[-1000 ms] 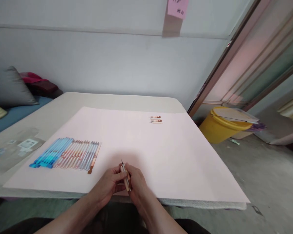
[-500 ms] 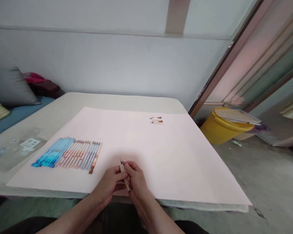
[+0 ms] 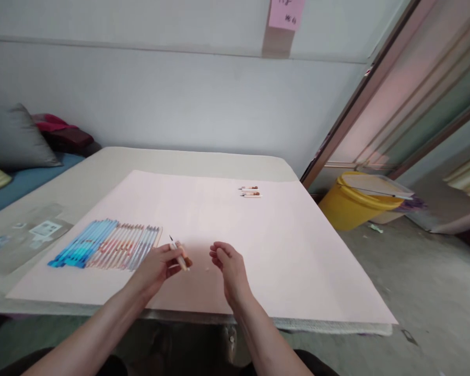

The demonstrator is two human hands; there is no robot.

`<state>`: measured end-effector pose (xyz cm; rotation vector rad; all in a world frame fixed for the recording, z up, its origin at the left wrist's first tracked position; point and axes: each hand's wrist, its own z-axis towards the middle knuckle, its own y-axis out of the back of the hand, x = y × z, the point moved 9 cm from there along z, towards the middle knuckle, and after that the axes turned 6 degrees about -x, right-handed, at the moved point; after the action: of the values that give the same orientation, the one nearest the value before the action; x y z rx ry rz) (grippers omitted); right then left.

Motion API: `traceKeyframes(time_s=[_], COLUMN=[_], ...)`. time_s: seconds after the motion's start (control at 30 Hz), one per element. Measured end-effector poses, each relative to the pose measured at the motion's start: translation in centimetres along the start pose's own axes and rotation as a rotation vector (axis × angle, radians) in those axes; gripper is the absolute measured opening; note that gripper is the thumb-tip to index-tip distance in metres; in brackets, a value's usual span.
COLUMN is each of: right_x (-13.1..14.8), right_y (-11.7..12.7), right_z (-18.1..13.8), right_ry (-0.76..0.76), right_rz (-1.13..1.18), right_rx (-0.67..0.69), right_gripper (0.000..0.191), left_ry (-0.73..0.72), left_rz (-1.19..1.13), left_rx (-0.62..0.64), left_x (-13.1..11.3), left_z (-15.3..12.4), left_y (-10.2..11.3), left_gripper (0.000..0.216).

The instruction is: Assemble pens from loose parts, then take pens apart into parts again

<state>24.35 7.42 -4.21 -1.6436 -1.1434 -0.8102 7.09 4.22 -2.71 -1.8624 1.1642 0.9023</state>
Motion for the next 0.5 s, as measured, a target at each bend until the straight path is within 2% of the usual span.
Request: traceKeyframes(time_s=[0.07,0.13,0.23,0.3,0.5], right_x=[1.4,1.9,0.9,-0.1,-1.2], right_y=[0.3,-0.3,-1.5,-2.1,-2.9], right_z=[0.5,0.6,0.1,-0.1,-0.1], right_ry=[0.112,0.256,0.410,0.432,0.452], right_rz=[-0.290,-0.700,-1.175,-1.258,-1.277], right_rx=[0.041,0.106,0.185,0.213,0.270], right_gripper=[0.016,0.015,0.015,0.015,0.013], left_ry=[-0.009,0.002,0.034,0.062,0.124], left_rz=[-0.014,-0.014,0.003,0.030,0.078], left_rx=[-0.024,-0.031,-0.015,0.020,0.077], left_x=[-1.1,-1.4,-0.6,0.2,2.2], left_z=[0.5,0.7,0.7,0.4,0.0], left_y=[1.1,1.7,1.7,1.1,-0.1], left_gripper=[0.017,0.017,0.016,0.017,0.021])
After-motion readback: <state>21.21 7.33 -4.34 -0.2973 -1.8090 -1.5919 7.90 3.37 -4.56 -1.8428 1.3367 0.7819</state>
